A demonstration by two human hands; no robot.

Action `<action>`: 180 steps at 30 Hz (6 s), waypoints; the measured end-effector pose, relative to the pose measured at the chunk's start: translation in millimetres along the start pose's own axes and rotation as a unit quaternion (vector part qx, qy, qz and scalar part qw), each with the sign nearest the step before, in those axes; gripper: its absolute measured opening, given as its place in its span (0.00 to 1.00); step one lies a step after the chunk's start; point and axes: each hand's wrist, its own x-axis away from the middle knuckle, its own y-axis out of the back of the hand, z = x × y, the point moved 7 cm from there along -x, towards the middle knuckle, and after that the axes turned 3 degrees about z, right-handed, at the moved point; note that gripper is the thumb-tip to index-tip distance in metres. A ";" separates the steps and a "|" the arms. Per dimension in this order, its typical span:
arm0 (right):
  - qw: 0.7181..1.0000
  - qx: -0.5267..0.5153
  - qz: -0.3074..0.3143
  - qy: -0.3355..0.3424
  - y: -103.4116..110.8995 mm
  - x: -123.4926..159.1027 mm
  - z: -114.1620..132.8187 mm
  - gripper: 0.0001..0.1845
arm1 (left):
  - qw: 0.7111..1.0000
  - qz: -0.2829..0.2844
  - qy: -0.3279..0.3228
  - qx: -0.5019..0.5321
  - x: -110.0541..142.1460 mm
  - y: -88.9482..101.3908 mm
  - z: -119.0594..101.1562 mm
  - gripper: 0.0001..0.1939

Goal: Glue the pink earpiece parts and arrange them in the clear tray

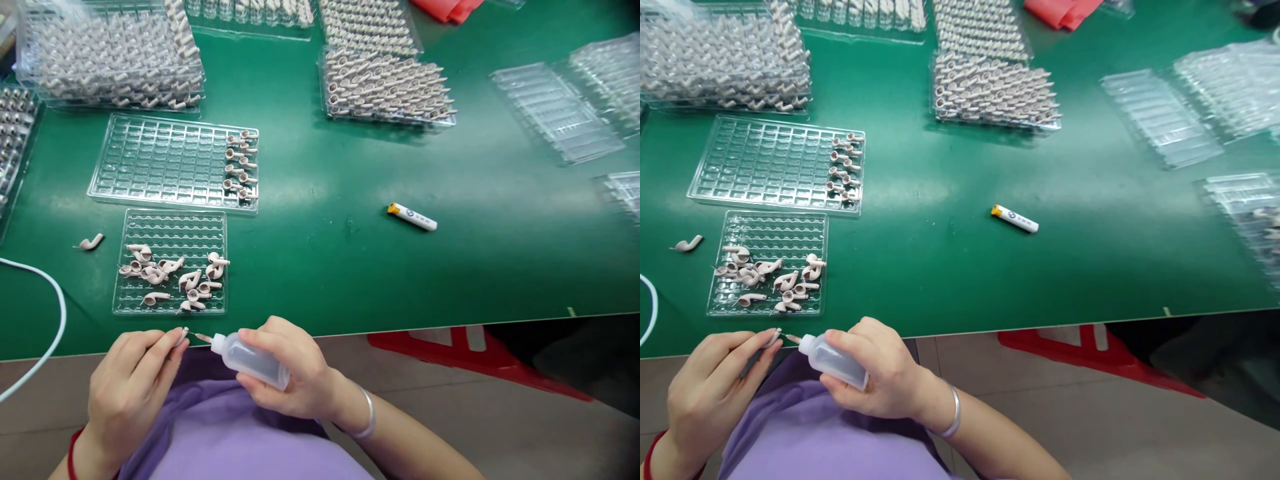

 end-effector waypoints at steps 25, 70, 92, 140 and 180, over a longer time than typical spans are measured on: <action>0.972 0.117 -0.162 -0.123 27.5 1.7 -17.3 0.28 | 0.566 0.131 0.573 0.578 56.7 -72.7 -12.1 0.18; 0.996 0.080 -0.023 -0.038 -33.2 14.2 5.4 0.09 | 0.443 0.107 0.629 0.630 67.8 -104.9 -12.3 0.18; 0.997 0.052 -0.028 -0.052 -33.4 14.1 4.0 0.08 | 0.551 0.152 0.573 0.588 63.5 -93.7 -5.9 0.18; 0.962 -0.240 -0.003 -0.133 -11.9 7.7 6.6 0.11 | 0.968 0.118 0.001 0.222 1.2 -11.1 -41.9 0.18; 0.931 -0.334 0.005 -0.148 -18.3 11.6 5.7 0.13 | 0.960 0.119 -0.051 0.248 1.7 -10.6 -45.4 0.16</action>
